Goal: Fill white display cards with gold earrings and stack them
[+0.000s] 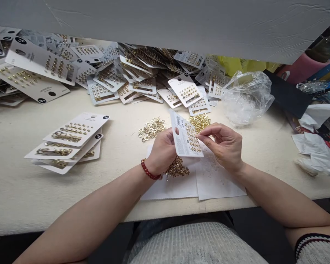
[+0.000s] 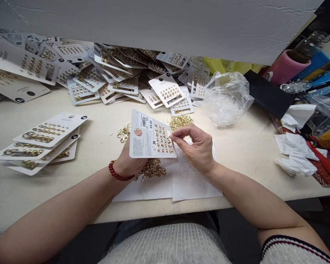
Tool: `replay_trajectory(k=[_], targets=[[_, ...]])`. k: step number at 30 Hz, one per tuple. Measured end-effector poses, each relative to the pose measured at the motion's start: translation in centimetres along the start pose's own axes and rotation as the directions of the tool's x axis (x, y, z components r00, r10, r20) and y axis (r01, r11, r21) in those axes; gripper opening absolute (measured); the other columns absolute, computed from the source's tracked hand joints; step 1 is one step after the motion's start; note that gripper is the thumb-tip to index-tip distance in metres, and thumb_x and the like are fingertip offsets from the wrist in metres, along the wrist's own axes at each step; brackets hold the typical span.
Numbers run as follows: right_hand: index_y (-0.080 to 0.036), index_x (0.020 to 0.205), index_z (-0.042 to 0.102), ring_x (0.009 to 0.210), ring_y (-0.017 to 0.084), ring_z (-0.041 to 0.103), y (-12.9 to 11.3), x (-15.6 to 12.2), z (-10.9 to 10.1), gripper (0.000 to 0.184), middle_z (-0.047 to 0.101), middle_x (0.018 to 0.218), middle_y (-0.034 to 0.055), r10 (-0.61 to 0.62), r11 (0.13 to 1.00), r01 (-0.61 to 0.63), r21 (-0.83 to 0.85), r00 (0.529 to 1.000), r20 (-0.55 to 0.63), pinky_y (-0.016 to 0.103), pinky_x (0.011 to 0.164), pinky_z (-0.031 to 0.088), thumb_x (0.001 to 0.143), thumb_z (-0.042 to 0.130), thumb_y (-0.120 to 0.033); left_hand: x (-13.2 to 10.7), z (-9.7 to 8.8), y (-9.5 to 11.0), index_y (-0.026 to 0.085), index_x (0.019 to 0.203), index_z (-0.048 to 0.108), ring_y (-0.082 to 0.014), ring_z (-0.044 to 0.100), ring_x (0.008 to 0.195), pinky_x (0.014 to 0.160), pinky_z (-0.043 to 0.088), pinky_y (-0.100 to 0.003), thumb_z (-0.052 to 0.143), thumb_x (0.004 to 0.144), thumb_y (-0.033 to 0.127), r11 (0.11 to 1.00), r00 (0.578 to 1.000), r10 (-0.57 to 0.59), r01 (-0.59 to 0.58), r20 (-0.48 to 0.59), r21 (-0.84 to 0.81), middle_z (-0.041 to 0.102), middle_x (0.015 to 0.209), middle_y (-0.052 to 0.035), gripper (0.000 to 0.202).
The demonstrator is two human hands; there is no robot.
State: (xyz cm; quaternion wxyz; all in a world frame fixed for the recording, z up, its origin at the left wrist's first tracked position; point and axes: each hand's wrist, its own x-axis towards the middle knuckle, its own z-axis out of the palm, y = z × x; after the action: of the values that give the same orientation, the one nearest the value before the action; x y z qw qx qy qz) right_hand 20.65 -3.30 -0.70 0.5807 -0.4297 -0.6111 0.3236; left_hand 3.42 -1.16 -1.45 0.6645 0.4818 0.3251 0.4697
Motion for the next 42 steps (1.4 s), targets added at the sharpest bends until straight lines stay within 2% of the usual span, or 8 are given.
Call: replay_trajectory(k=[8,14,19,22,25,29,36,42], targets=[[-0.02,0.086,0.07,0.075,0.014,0.064,-0.4,0.4,-0.4,0.011,0.07,0.077,0.0012,-0.24,0.934,0.268,-0.235,0.961,0.14,0.033,0.067,0.055,0.084,0.07,-0.009,-0.4,0.4,0.7,0.017,0.075,0.071,-0.0131,0.069,0.064,0.063,0.062,-0.026,0.084,0.072,0.037,0.995,0.999,-0.033,0.032,0.01,0.099,0.072,0.072,-0.0031,0.024],[-0.02,0.095,0.071,0.08,0.015,0.067,-0.2,0.4,-0.7,0.007,0.073,0.085,0.0031,-0.167,0.952,0.203,-0.231,0.972,0.164,0.032,0.071,0.057,0.091,0.066,-0.02,-0.1,0.0,1.1,0.017,0.075,0.066,-0.0126,0.07,0.063,0.061,0.061,-0.024,0.077,0.074,0.019,0.99,0.999,-0.048,0.045,0.019,0.13,0.071,0.068,-0.0014,0.011],[-0.017,0.121,0.062,0.094,0.021,0.068,-0.5,0.1,-0.6,0.042,0.071,0.109,0.0117,-0.296,0.887,0.352,-0.299,0.93,0.217,0.04,0.08,0.059,0.094,0.057,-0.049,0.1,-0.3,0.9,0.017,0.074,0.061,-0.01,0.065,0.056,0.052,0.056,-0.021,0.071,0.077,0.016,0.963,0.994,0.031,-0.003,-0.102,0.269,0.066,0.064,0.0003,0.011],[-0.019,0.115,0.062,0.079,0.018,0.068,-0.3,-0.1,-0.5,0.032,0.072,0.098,0.0073,-0.296,0.855,0.367,-0.367,0.925,0.237,0.034,0.067,0.06,0.088,0.067,-0.035,0.1,-0.2,0.3,0.016,0.078,0.064,-0.011,0.066,0.064,0.057,0.058,-0.023,0.07,0.077,0.013,0.834,0.966,0.255,-0.199,-0.041,0.515,0.069,0.073,-0.0019,0.008],[-0.021,0.103,0.065,0.071,0.015,0.068,0.1,0.1,-0.7,0.012,0.071,0.087,0.0029,-0.172,0.921,0.183,-0.345,0.983,0.061,0.029,0.059,0.059,0.092,0.061,-0.024,0.4,-0.7,0.3,0.018,0.084,0.067,-0.0118,0.067,0.069,0.064,0.06,-0.026,0.07,0.082,0.016,0.653,0.899,0.421,-0.393,0.122,0.647,0.071,0.078,-0.0028,0.004],[-0.02,0.096,0.065,0.073,0.015,0.068,0.4,0.7,-1.3,0.01,0.069,0.084,0.0023,-0.146,0.965,0.105,-0.24,0.977,-0.157,0.029,0.063,0.06,0.09,0.065,-0.028,1.3,-3.9,1.9,0.021,0.082,0.071,-0.0143,0.064,0.065,0.059,0.055,-0.03,0.065,0.089,0.026,0.514,0.848,0.526,-0.378,0.065,0.77,0.072,0.075,-0.0027,0.01],[-0.02,0.099,0.067,0.074,0.014,0.068,0.6,0.6,-1.2,0.013,0.069,0.087,0.0027,-0.093,0.982,0.066,-0.179,0.986,-0.142,0.029,0.066,0.06,0.087,0.067,-0.024,2.2,-8.0,4.9,0.025,0.062,0.07,-0.0257,0.059,0.073,0.078,0.043,-0.045,0.079,0.073,0.028,-0.01,0.982,0.188,0.005,-0.003,1.0,0.068,0.062,-0.0031,0.014],[-0.02,0.1,0.066,0.07,0.015,0.067,0.9,0.3,-1.3,0.014,0.07,0.086,0.0028,-0.045,0.983,0.023,-0.18,0.992,-0.12,0.03,0.063,0.059,0.087,0.068,-0.024,2.0,-5.9,6.1,0.022,0.071,0.067,-0.0246,0.063,0.082,0.079,0.044,-0.042,0.07,0.079,0.024,0.005,0.993,-0.042,0.114,-0.114,0.993,0.074,0.083,-0.0036,0.008]])
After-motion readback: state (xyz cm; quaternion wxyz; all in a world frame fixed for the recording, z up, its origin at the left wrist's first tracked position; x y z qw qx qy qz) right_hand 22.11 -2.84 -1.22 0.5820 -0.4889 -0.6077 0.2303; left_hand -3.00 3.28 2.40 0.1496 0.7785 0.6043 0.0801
